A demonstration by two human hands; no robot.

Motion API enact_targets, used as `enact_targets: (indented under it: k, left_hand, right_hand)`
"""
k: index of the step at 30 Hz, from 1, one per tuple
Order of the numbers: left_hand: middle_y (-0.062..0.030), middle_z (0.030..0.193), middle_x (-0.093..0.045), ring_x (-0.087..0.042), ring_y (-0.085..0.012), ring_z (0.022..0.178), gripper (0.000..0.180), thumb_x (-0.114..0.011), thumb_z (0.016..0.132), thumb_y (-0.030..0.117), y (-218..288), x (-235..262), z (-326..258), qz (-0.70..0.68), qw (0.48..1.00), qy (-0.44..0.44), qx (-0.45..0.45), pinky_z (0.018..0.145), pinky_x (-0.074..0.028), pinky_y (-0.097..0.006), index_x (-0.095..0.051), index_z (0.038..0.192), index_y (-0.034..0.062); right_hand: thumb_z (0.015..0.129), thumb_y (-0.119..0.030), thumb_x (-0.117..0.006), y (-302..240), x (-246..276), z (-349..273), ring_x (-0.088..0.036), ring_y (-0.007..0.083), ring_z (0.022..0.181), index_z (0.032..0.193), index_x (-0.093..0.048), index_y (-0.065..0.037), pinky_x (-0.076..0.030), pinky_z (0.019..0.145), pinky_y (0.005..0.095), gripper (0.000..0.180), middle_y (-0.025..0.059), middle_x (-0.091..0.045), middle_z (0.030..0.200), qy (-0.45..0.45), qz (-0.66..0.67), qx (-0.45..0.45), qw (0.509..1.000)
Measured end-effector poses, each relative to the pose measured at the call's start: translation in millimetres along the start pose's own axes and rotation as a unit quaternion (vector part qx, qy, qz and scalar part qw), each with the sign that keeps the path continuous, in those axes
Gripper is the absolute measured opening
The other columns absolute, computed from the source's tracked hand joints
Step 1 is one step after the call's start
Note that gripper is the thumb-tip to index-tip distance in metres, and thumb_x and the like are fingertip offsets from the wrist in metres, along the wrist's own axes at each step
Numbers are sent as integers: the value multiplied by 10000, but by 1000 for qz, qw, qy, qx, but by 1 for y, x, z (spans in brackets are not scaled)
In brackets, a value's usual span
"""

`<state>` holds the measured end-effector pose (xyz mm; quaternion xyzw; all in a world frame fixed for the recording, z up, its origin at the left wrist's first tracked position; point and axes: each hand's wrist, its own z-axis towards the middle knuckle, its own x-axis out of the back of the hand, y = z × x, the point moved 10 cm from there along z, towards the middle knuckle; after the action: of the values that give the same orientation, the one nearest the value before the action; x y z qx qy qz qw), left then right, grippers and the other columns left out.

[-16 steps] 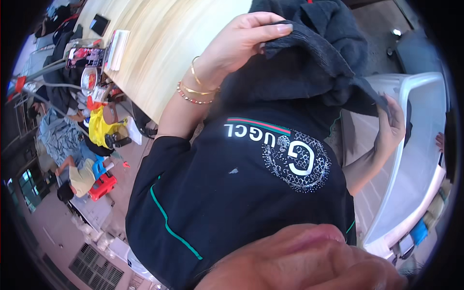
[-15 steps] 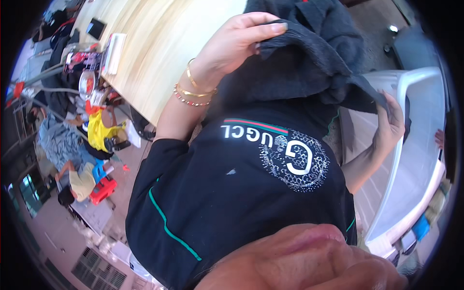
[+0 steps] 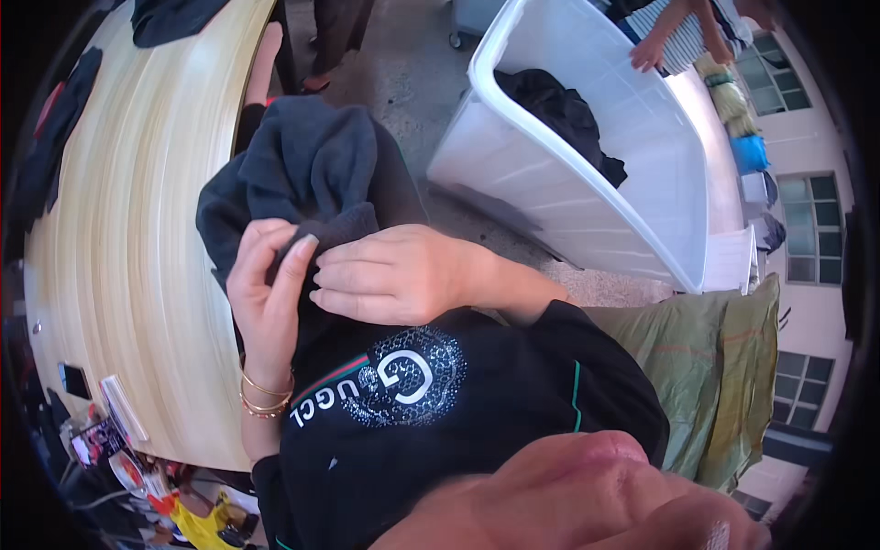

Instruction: Trimming loose threads and inspecting grey garments using thread snips at a workshop table.

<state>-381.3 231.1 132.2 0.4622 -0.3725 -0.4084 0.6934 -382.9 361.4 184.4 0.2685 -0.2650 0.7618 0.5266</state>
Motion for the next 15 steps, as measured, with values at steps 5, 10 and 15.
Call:
enact_targets:
  k: [5, 10, 15]
  left_hand:
    - [-52, 925, -574, -537, -127, 843, 37, -640, 901, -15, -7, 7, -4, -25, 999, 7, 29, 760, -429, -229, -624, 930, -29]
    - [-51, 922, -562, -531, -125, 840, 44, -643, 902, -15, 1, -1, -6, 19, 999, -28, 4, 753, -427, -229, -620, 938, -26]
    - [-32, 986, -556, -517, -82, 828, 62, -626, 929, -2, -10, 2, -7, -72, 996, -40, 45, 691, -422, -197, -629, 989, -19]
  right_hand:
    - [780, -129, -666, 12, 6, 1, -681, 234, 901, 925, -696, -25, -555, 685, 304, 180, 90, -672, 986, 17, -11, -22, 1000]
    - [768, -133, -689, 13, 14, 4, -658, 195, 807, 904, -705, -63, -502, 618, 302, 153, 45, -649, 928, 43, -40, -46, 997]
    - [691, -60, -759, 34, 14, -4, -632, 191, 747, 889, -705, -73, -499, 596, 304, 205, 37, -603, 883, 96, 72, -110, 987]
